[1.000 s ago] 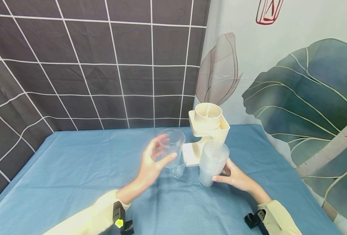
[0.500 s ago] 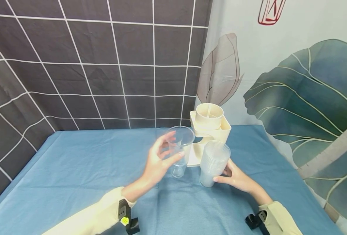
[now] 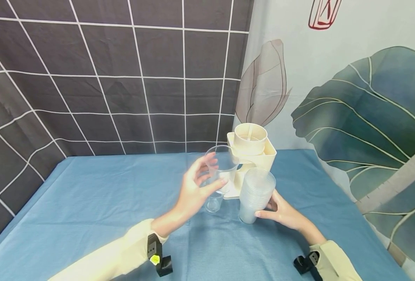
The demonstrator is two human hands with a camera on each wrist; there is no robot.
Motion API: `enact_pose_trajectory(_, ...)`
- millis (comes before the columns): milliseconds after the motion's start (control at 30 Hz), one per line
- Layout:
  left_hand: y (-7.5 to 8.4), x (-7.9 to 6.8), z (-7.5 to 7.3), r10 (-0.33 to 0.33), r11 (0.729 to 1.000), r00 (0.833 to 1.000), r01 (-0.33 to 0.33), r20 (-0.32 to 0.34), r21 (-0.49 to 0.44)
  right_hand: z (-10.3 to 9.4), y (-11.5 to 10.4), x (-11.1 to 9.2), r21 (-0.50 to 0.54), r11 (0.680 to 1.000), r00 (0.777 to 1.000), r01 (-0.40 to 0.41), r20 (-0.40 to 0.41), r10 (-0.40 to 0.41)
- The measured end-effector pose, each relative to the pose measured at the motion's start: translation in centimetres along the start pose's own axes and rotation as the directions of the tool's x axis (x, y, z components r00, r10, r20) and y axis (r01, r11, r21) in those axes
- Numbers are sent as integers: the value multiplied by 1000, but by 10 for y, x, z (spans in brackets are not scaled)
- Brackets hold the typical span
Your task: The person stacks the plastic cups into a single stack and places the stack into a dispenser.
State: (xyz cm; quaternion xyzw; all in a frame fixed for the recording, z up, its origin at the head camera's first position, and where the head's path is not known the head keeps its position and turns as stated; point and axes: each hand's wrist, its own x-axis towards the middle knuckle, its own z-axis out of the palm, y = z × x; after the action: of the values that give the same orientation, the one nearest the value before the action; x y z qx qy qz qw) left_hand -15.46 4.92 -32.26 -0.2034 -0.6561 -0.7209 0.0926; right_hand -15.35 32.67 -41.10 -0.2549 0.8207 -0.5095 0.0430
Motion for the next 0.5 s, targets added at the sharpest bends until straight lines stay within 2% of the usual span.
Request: enact_pose_trajectory(500,4,5,10,15,999,1000,-14,21,-40,-1,1,1,7,1000,1000,-1,8,1)
